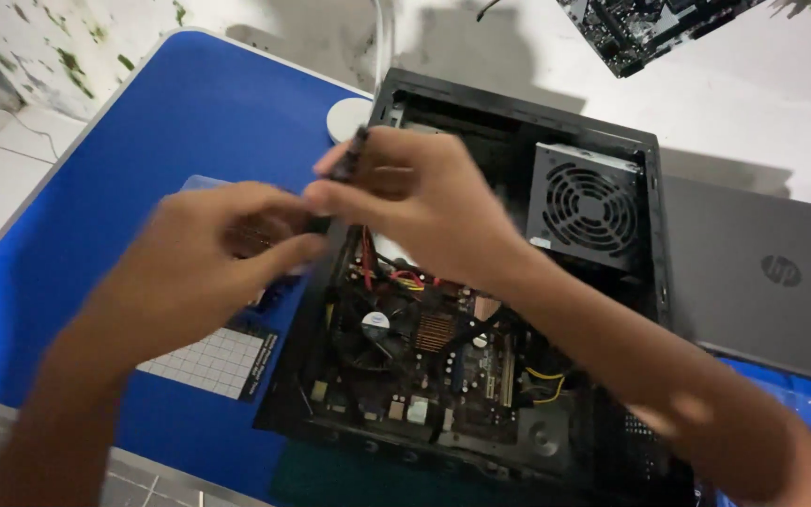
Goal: Final assembly and cable management of a desktop computer inside its case.
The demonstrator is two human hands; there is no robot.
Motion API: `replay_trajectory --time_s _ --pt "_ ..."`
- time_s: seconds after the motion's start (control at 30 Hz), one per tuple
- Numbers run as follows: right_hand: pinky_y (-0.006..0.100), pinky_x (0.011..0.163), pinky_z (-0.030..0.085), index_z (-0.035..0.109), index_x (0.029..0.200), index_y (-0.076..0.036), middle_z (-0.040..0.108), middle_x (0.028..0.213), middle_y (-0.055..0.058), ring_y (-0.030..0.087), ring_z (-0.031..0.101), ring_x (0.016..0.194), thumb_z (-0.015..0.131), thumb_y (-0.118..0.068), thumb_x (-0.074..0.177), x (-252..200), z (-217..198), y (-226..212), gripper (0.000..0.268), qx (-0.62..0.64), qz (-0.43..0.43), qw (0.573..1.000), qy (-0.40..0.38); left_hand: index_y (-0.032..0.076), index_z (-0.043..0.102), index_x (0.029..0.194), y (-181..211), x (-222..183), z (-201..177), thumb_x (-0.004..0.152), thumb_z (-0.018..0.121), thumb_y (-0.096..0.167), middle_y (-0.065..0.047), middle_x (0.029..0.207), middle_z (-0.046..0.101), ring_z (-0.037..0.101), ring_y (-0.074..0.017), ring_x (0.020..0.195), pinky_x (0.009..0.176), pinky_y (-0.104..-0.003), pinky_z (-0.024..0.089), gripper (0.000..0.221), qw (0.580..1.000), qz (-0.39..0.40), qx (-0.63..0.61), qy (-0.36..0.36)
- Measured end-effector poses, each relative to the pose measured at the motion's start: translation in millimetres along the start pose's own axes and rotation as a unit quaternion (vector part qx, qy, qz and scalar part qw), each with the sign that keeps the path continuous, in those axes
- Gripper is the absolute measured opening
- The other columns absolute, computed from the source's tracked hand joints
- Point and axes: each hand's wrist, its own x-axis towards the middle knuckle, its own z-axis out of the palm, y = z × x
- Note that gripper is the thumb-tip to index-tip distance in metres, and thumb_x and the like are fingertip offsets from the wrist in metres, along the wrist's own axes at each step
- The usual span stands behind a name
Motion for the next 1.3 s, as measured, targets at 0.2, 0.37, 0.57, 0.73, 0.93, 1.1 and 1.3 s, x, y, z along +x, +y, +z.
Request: replay_trajectory --time_s 0.2,0.37,0.57,0.73,0.93,1.1,1.3 --pt "0.017 0.054 0.052 0.072 0.097 -0.011 0.076 0.084 0.002 0.009 0.065 0.065 0.08 -0.023 0.085 37.7 40.2 3.0 0.019 -0.07 0.165 0.978 -0.111 0.023 0.081 0.114 -64.0 -5.1 -24.0 0.084 0.077 0.032 0.001 0.106 0.079 0.079 -0.0193 0.09 0.079 -0.036 0.066 0.032 0.992 -0.054 0.117 0.008" --pt "0.019 0.058 0.056 0.071 0.09 -0.011 0.076 0.084 0.003 0.012 0.071 0.069 0.073 -0.018 0.091 54.1 87.3 15.1 0.008 -0.188 0.142 0.943 -0.234 0.026 0.082 0.114 -96.1 0.2 -28.8 0.084 0.081 0.027 0.006 0.113 0.077 0.075 -0.0153 0.096 0.084 -0.033 0.061 0.03 0.971 -0.122 0.2 -0.054" --pt "0.034 0.044 0.038 0.056 0.071 -0.005 0.054 0.061 0.009 0.022 0.048 0.051 0.062 -0.003 0.088 67.8 161.6 55.8 0.018 -0.322 0.091 0.886 -0.322 0.029 0.082 0.113 -143.8 0.2 -15.5 0.086 0.08 0.029 0.007 0.119 0.073 0.072 -0.0145 0.108 0.092 -0.033 0.06 0.027 0.949 -0.115 0.268 -0.119" --pt "0.037 0.044 0.044 0.064 0.081 -0.003 0.06 0.076 0.015 0.027 0.057 0.056 0.053 0.005 0.084 67.5 194.8 91.9 0.013 -0.331 0.098 0.867 -0.36 0.016 0.071 0.119 -194.3 -4.3 16.2 0.088 0.08 0.02 -0.006 0.12 0.072 0.078 -0.0252 0.099 0.087 -0.037 0.065 0.033 0.943 -0.135 0.279 -0.119" --pt "0.035 0.045 0.055 0.071 0.076 0.005 0.067 0.068 0.017 0.021 0.066 0.053 0.064 0.007 0.082 67.9 201.7 106.8 0.009 -0.369 0.04 0.847 -0.38 0.019 0.078 0.101 -248.9 -0.7 52.2 0.087 0.076 0.03 -0.002 0.112 0.07 0.074 -0.0316 0.091 0.066 -0.045 0.063 0.017 0.942 -0.024 0.333 -0.036" --pt "0.037 0.041 0.057 0.072 0.078 0.002 0.069 0.069 0.019 0.028 0.069 0.052 0.074 -0.002 0.076 64.1 194.4 121.9 0.005 -0.333 0.092 0.878 -0.332 0.015 0.077 0.098 -231.7 4.4 52.6 0.08 0.084 0.023 -0.001 0.107 0.07 0.074 -0.0258 0.098 0.069 -0.036 0.064 0.021 0.926 0.007 0.375 -0.049" --pt "0.049 0.077 0.064 0.075 0.103 -0.008 0.077 0.098 0.015 0.038 0.076 0.092 0.067 -0.026 0.091 41.4 111.2 57.1 0.023 -0.292 0.1 0.906 -0.29 0.017 0.076 0.098 -228.9 -1.3 54.4 0.079 0.085 0.022 -0.001 0.109 0.07 0.072 -0.0218 0.102 0.07 -0.03 0.064 0.021 0.895 0.034 0.44 -0.062"
